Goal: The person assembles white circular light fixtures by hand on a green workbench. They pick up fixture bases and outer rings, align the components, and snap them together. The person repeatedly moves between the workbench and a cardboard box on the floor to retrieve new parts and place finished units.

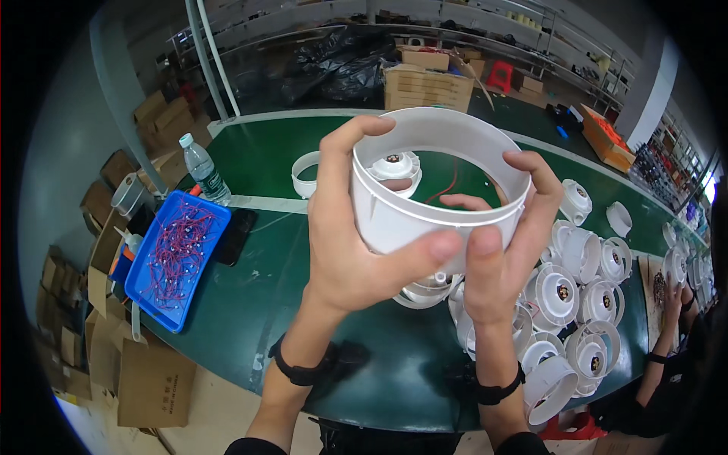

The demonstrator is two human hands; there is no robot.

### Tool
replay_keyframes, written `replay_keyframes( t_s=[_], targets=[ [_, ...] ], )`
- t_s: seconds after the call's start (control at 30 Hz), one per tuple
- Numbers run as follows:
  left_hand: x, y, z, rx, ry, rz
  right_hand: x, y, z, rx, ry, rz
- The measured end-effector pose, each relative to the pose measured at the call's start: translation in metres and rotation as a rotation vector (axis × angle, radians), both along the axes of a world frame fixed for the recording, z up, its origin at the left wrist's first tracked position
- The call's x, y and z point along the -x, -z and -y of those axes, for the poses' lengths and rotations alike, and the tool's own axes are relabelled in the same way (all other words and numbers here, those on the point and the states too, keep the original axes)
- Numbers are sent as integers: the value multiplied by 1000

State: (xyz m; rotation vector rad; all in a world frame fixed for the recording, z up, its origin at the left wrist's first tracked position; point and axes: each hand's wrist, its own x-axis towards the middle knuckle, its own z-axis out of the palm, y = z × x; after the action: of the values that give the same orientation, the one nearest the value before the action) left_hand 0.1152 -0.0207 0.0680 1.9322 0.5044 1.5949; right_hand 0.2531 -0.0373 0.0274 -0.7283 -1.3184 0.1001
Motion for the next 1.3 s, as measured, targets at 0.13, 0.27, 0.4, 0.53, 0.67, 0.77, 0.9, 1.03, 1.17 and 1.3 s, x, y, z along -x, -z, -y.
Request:
replay_keyframes(
  t_s=[0.13, 0.27, 0.4, 0.53, 0.67, 0.77, 0.9, 1.03, 1.17, 1.3],
  targets=[
    [-3, 23, -18, -45, 26, 59, -2, 1, 2, 29, 31, -38],
    [-2, 41, -40, -130, 93, 176, 2, -1, 1, -30, -12, -96],
    [8, 26, -35, -191, 63, 98, 1, -2, -1, 2, 17, -96],
    [18, 6, -22, 15, 106, -13, 0, -5, 1, 138, -35, -167],
    [37, 3, -29, -19, 153, -200, -17, -14, 8, 401, -52, -37],
    [53, 16, -48, -296, 210, -255, -25, -18, 14, 312, -104, 89],
    [49, 21, -55, -500, 103, -344, -1, -24, 16, 196, -133, -180],
    [39, 13, -38, -510, 123, -226, -14, -15, 9, 420, -32, -123],
    [40, 10, -37, -354, 143, -217, -39, -11, 6, 51, 306, 310],
    [48, 7, -30, -246, 72, -255, -40, -7, 10, -200, 369, 610]
  ],
)
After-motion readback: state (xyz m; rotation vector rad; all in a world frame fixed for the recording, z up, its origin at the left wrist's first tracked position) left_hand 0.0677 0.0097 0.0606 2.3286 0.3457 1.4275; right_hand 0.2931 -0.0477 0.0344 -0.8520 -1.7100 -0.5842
